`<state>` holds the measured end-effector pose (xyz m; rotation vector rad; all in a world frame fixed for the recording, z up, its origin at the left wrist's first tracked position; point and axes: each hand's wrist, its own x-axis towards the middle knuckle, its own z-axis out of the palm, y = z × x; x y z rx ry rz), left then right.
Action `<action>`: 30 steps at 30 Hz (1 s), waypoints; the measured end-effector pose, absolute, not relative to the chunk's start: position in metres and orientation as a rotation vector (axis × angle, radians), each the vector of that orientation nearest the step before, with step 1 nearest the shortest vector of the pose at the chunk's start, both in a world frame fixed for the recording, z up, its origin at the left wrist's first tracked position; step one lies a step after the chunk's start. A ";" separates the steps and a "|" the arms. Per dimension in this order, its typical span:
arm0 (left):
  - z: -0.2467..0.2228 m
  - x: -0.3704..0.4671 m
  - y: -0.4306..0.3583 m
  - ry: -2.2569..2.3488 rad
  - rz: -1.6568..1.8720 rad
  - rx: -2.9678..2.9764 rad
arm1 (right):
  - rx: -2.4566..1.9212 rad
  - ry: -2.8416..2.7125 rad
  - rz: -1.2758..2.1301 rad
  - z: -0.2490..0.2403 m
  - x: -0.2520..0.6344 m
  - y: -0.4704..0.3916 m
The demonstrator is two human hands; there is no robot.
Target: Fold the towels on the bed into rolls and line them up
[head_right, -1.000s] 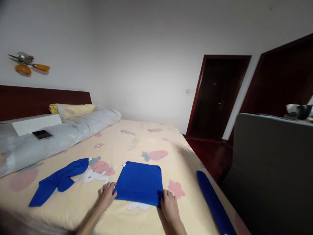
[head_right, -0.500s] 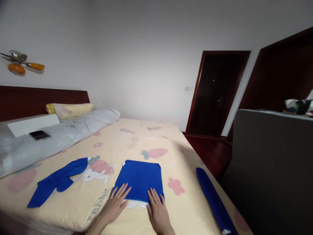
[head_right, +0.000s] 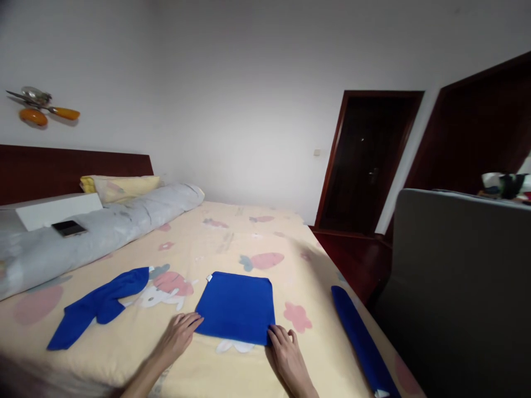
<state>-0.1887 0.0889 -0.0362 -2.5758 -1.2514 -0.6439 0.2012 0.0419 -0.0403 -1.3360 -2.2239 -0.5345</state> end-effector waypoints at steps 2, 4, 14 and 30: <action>-0.033 -0.186 0.091 -1.252 -0.708 -2.576 | -1.304 -2.211 -0.539 -0.032 0.196 0.041; -0.032 -0.186 0.091 -1.222 -0.780 -2.586 | -1.277 -2.172 -0.537 -0.029 0.193 0.038; -0.044 -0.203 0.034 -1.351 -1.053 -2.683 | -1.255 -2.100 -0.294 -0.051 0.202 -0.004; -0.068 -0.128 0.062 -1.608 -0.843 -2.401 | -1.442 -1.977 -0.333 -0.044 0.143 0.036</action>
